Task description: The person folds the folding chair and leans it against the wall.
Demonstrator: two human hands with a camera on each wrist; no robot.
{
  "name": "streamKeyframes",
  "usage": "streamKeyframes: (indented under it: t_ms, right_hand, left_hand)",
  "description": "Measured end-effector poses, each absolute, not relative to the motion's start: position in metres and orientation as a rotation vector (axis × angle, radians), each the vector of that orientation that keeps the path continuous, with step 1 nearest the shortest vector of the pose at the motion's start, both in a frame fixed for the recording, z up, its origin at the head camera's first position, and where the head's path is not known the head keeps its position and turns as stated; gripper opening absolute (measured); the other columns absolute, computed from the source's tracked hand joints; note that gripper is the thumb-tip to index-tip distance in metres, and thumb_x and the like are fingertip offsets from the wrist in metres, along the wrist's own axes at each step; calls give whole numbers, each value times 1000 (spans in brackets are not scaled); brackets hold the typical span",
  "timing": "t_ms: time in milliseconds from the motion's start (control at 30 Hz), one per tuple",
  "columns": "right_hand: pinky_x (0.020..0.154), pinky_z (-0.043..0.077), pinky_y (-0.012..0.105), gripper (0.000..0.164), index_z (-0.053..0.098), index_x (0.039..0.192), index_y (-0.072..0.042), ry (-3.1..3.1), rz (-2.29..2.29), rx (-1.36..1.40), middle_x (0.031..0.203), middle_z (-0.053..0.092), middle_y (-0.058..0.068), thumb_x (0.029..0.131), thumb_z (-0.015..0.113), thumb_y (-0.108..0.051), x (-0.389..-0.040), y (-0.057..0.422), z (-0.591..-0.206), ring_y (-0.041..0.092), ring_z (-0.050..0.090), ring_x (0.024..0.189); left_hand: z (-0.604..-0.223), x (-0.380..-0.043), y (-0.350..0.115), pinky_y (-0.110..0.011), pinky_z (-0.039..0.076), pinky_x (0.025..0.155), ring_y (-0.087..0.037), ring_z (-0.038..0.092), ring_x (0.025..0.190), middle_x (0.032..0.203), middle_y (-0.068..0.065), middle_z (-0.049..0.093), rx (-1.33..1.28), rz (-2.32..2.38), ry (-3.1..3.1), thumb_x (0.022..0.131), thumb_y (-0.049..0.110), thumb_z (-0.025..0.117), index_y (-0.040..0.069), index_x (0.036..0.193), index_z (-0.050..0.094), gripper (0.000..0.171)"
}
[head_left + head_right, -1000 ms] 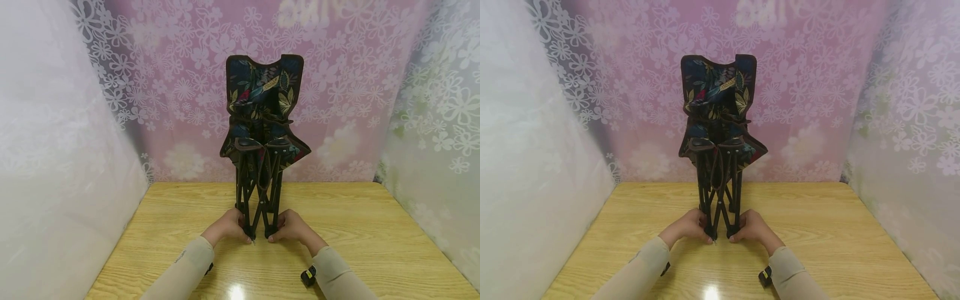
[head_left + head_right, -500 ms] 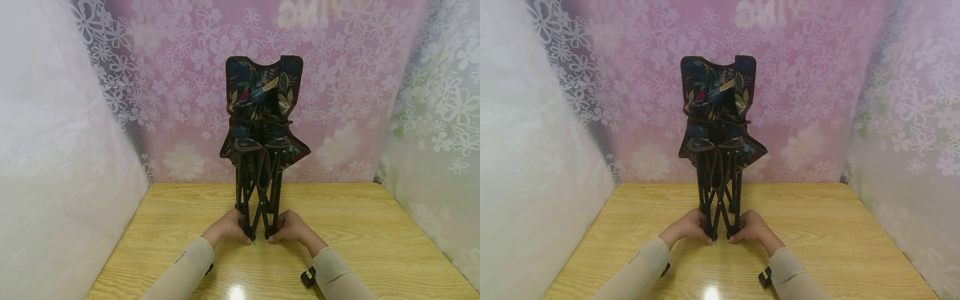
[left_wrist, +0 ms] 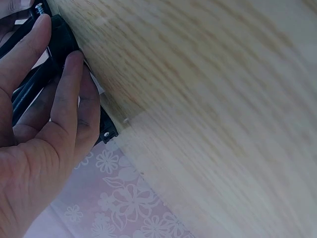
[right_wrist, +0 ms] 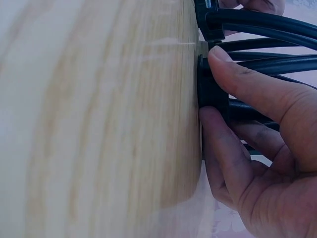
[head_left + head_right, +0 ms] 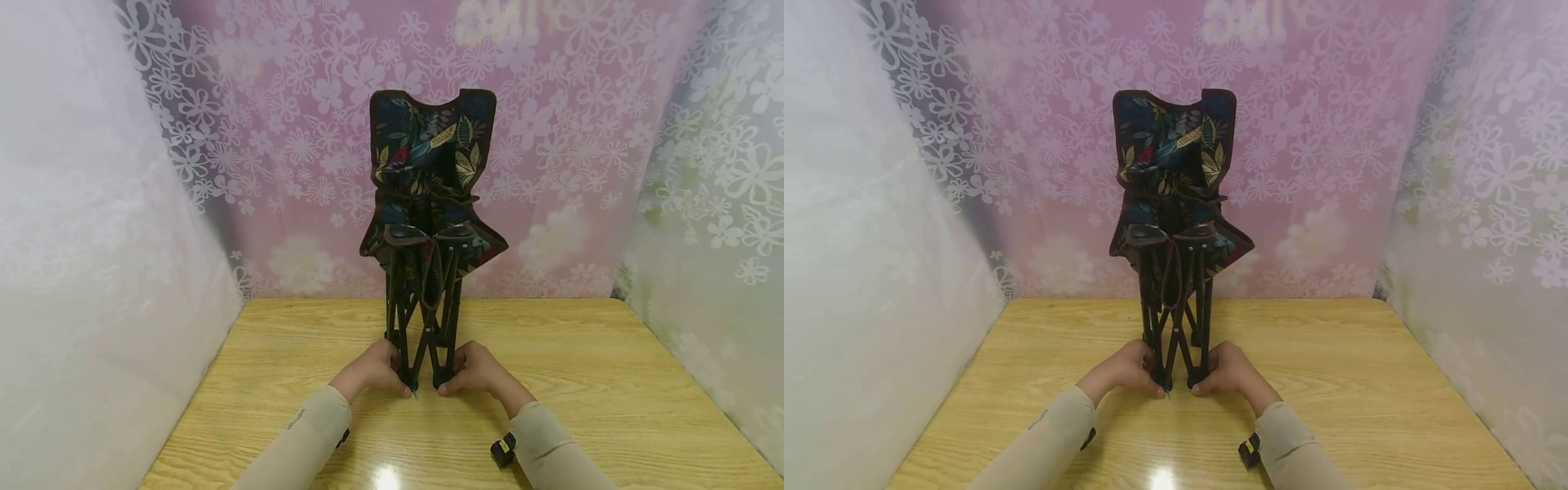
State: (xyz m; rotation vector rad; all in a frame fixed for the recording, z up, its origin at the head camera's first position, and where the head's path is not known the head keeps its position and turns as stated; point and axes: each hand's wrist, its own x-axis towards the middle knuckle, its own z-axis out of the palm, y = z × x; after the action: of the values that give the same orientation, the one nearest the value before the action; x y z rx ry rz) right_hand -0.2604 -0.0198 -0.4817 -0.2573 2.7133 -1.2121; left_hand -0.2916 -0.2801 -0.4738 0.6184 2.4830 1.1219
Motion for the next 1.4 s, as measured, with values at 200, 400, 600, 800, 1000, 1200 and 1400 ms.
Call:
streamKeyframes:
  t_ms: [200,400,600,800,1000,1200,1400]
  right_hand:
    - [56,38,30,31,75,75,-8,2728,-1200,-211,70,61,1,67,103,-19,-263,-20,-484,15,44,65]
    - [56,39,30,32,74,74,-8,2736,-1202,-186,69,60,1,66,103,-18,-264,-21,-485,15,45,65]
    - [60,45,31,31,78,82,-6,2741,-1213,-182,76,67,4,66,103,-17,-264,-21,-486,17,52,69]
    - [61,47,31,31,79,84,-5,2733,-1221,-202,78,70,5,67,102,-16,-265,-21,-486,17,54,70]
    - [60,46,31,27,80,82,-4,2730,-1229,-248,75,72,3,69,101,-15,-265,-21,-484,15,53,67]
    - [61,46,30,27,81,83,-3,2728,-1235,-263,76,75,4,70,101,-15,-266,-22,-483,15,53,67]
    - [60,44,30,27,80,81,-3,2734,-1226,-251,72,72,2,69,102,-15,-266,-22,-485,14,50,66]
  left_hand:
    - [-474,-293,-280,-47,61,93,-28,70,102,111,-15,74,613,1108,2487,72,14,100,-6,112,75,50]
    - [-476,-295,-280,-48,61,93,-28,70,102,111,-15,73,615,1105,2493,73,15,100,-6,112,75,51]
    - [-476,-296,-281,-48,61,92,-28,70,102,111,-15,73,615,1110,2487,74,15,99,-6,112,75,50]
    - [-476,-297,-282,-48,61,92,-28,70,102,111,-15,74,623,1115,2473,74,15,99,-5,112,75,49]
    - [-475,-298,-282,-48,61,93,-28,70,103,113,-15,73,625,1115,2468,74,16,99,-5,114,75,51]
    - [-475,-299,-282,-44,61,87,-23,69,95,105,-11,74,619,1115,2486,72,15,99,-3,105,77,43]
    - [-477,-299,-281,-46,61,89,-23,69,97,108,-13,74,623,1119,2482,72,14,99,-4,108,76,46]
